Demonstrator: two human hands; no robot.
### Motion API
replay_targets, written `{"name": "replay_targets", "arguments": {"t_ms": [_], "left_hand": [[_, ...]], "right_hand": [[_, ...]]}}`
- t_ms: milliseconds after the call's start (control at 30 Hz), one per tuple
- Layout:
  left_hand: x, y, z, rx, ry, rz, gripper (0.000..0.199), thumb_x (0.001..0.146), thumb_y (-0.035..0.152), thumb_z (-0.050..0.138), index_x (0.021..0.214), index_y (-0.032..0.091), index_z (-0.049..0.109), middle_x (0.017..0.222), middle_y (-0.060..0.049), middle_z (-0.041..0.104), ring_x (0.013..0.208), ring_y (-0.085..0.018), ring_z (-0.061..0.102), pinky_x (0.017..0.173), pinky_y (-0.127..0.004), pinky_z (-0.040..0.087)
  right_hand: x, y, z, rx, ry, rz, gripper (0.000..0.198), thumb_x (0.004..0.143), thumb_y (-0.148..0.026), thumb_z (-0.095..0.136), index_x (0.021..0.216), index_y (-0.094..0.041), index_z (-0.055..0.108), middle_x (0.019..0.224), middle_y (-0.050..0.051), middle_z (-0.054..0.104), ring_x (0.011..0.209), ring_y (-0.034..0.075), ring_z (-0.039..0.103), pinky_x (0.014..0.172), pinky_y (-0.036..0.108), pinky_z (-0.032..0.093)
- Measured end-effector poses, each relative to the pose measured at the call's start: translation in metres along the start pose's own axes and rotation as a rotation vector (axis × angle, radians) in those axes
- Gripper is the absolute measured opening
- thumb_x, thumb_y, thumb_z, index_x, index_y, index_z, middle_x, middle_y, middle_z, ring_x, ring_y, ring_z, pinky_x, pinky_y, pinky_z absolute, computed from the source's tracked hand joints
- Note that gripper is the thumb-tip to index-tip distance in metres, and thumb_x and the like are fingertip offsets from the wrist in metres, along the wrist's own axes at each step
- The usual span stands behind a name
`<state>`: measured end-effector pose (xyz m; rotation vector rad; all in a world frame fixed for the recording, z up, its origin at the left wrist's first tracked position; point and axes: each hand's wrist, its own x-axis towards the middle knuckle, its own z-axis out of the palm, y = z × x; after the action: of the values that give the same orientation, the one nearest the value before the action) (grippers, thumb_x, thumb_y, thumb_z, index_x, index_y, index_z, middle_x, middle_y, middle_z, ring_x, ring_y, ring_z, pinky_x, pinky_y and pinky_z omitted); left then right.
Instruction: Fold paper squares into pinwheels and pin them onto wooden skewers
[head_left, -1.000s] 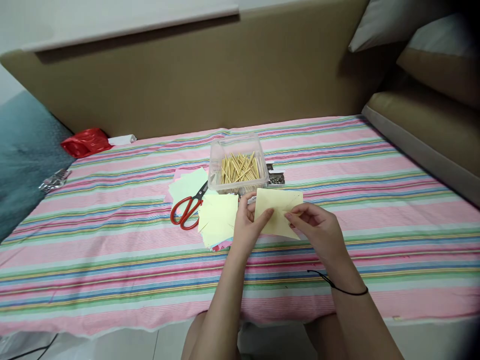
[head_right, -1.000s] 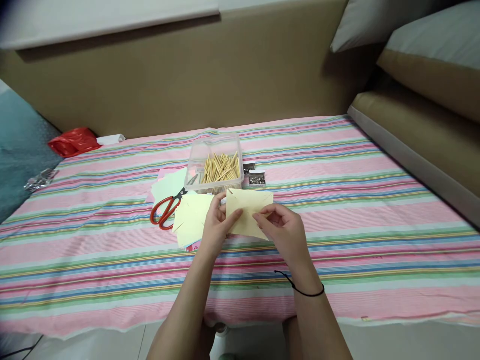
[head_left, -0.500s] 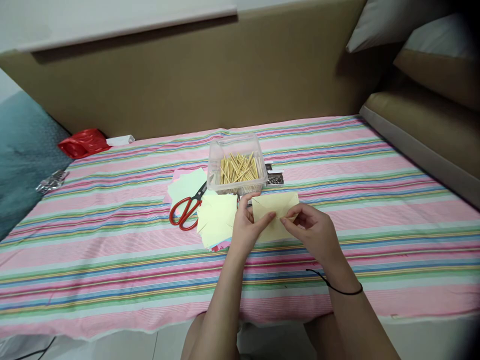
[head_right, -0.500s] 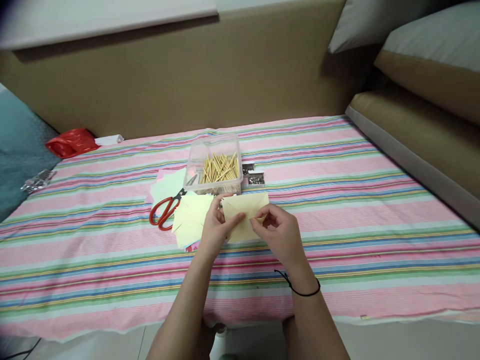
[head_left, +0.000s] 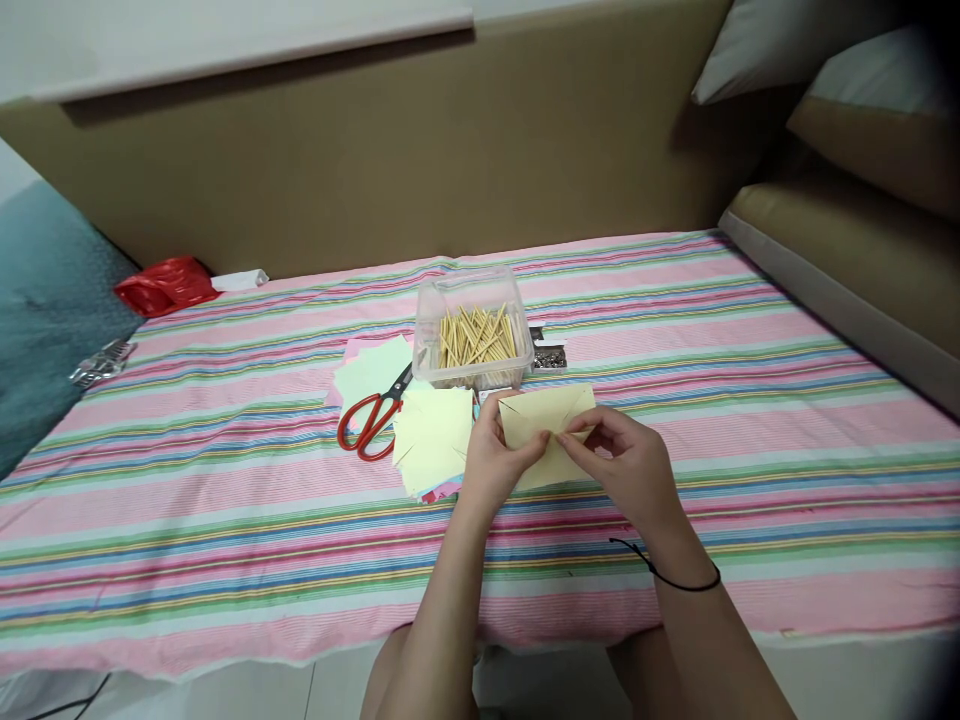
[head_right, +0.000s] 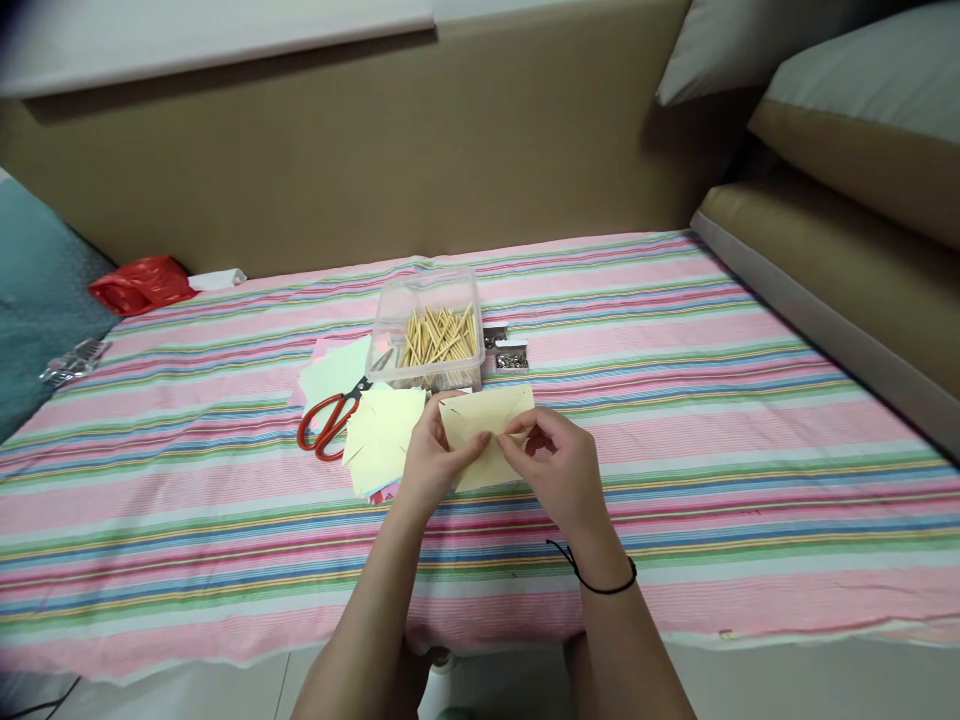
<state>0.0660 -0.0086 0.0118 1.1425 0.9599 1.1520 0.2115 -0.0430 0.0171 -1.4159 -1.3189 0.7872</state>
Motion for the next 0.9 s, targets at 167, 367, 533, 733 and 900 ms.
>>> {"name": "replay_targets", "arguments": {"t_ms": [167, 367, 533, 733, 900], "left_hand": [[0.001, 0.0006, -0.0012, 0.061, 0.128, 0.046, 0.044, 0.064, 0.02, 0.073, 0.098, 0.02, 0.047, 0.09, -0.002, 0.059, 0.082, -0.016, 0.058, 0.07, -0.025, 0.047], [0.0015, 0.0004, -0.0032, 0.101, 0.132, 0.054, 0.042, 0.064, 0.021, 0.071, 0.098, 0.02, 0.047, 0.091, -0.002, 0.06, 0.084, -0.016, 0.058, 0.072, -0.026, 0.047], [0.0007, -0.0005, 0.0003, 0.042, 0.061, 0.012, 0.044, 0.065, 0.022, 0.072, 0.101, 0.02, 0.046, 0.091, -0.002, 0.06, 0.084, -0.016, 0.059, 0.073, -0.025, 0.047], [0.0015, -0.0019, 0.0029, -0.076, -0.052, -0.039, 0.048, 0.065, 0.024, 0.074, 0.104, 0.019, 0.046, 0.099, -0.005, 0.061, 0.092, -0.017, 0.06, 0.079, -0.028, 0.048], [0.0013, -0.0034, 0.0029, -0.017, 0.026, -0.023, 0.049, 0.064, 0.026, 0.076, 0.104, 0.02, 0.048, 0.099, -0.004, 0.06, 0.091, -0.017, 0.058, 0.076, -0.027, 0.047]], "right_hand": [[0.0012, -0.0026, 0.0013, 0.293, 0.022, 0.139, 0.051, 0.071, -0.033, 0.073, 0.115, -0.027, 0.048, 0.097, 0.005, 0.068, 0.079, 0.019, 0.064, 0.069, 0.033, 0.054], [0.0019, 0.0003, 0.0038, 0.4, -0.048, 0.237, 0.056, 0.07, -0.037, 0.074, 0.118, -0.028, 0.046, 0.094, 0.005, 0.07, 0.083, 0.022, 0.066, 0.071, 0.036, 0.056], [0.0013, 0.0004, 0.0082, 0.378, 0.026, 0.262, 0.061, 0.067, -0.036, 0.076, 0.119, -0.027, 0.045, 0.082, 0.003, 0.071, 0.076, 0.021, 0.066, 0.066, 0.034, 0.055], [0.0014, 0.0033, 0.005, 0.335, 0.079, 0.263, 0.064, 0.066, -0.037, 0.076, 0.121, -0.025, 0.044, 0.081, 0.004, 0.071, 0.075, 0.021, 0.066, 0.066, 0.035, 0.055], [0.002, 0.0021, 0.0041, 0.333, 0.042, 0.265, 0.064, 0.067, -0.035, 0.075, 0.121, -0.025, 0.042, 0.08, 0.003, 0.07, 0.072, 0.02, 0.065, 0.065, 0.034, 0.055]]}}
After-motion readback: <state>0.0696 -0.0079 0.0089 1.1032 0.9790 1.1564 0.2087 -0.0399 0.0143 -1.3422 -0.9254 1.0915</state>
